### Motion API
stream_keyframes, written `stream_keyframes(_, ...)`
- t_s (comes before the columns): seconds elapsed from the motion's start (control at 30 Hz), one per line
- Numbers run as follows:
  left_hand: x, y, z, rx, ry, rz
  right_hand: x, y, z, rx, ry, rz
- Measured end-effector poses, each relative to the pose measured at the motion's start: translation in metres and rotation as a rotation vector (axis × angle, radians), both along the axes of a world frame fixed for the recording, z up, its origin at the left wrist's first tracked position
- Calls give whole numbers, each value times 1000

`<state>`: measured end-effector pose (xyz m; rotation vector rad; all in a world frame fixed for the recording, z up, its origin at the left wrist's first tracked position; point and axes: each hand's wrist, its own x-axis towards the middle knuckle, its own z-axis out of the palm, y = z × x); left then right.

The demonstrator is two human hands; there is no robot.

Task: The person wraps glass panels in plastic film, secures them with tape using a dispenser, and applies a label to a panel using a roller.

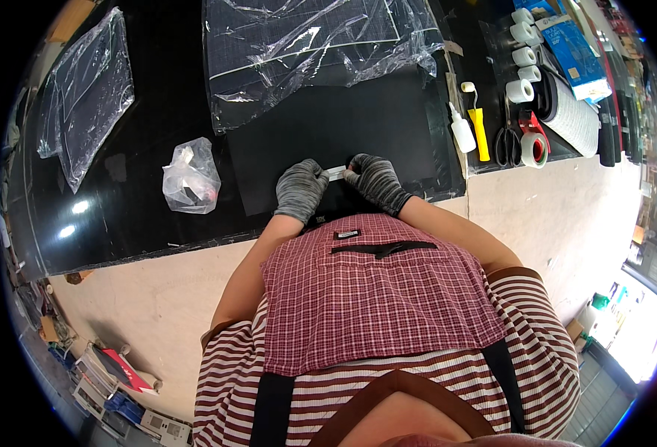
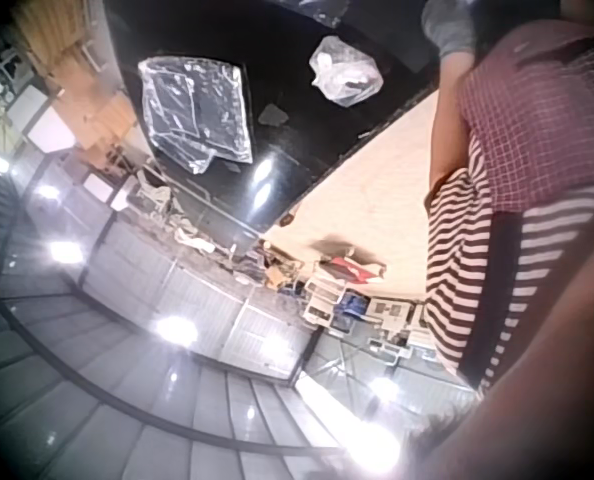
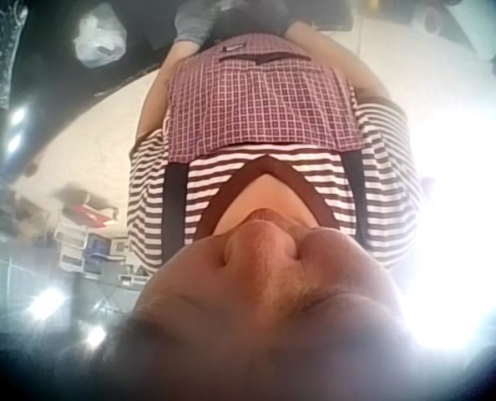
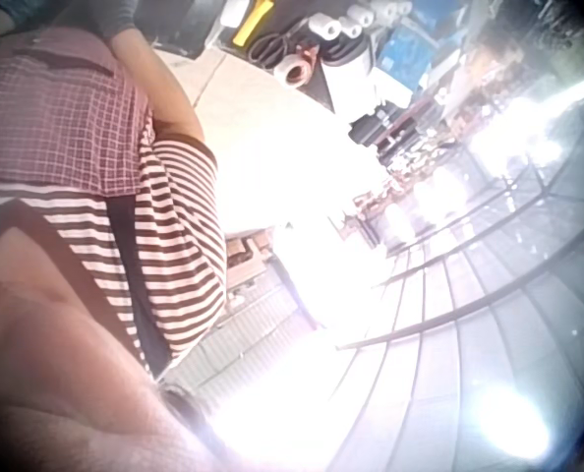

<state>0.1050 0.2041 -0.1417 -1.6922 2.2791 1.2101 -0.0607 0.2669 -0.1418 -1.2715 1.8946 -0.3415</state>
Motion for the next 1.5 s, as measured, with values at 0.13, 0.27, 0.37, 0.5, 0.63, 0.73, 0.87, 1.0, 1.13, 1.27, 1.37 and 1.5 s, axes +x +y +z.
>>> stream_keyframes(0.13, 0, 0, 2, 6, 3, 7, 1, 2, -6, -48, 8, -3)
stream_keyframes(0.27, -1, 2, -4, -36, 75, 29, -5, 7, 0, -149, -112, -181)
stream_keyframes(0.37, 10, 7, -5, -86, 297, 147, -41, 11, 4, -337, -50, -297)
stream_keyframes(0.5, 33, 7, -8, -253, 368, 309, -139, 18, 17, -728, 329, -525)
stream_keyframes(0.63, 65, 5, -10, -349, 452, 464, -241, 52, -12, -278, 815, -449)
stream_keyframes(0.73, 91, 4, -17, -462, 433, 509, -270, 68, -31, -182, 690, -424)
stream_keyframes(0.87, 124, 5, -15, -731, 295, 604, -269, 72, -20, -434, 633, -413)
stream_keyframes(1.0, 146, -2, -13, -983, 22, 576, -225, 77, 26, -530, -14, -221)
stream_keyframes(1.13, 164, -6, -52, -996, 39, 624, -136, 57, 77, -485, -14, 325)
stream_keyframes(1.27, 157, -4, -62, -936, 33, 629, -106, 37, 77, -306, 87, 628)
stream_keyframes(1.37, 156, -4, -63, -899, -12, 618, -95, 25, 68, -284, 214, 741)
stream_keyframes(1.5, 153, -3, -61, -869, -63, 633, -62, 4, 68, -119, 441, 862)
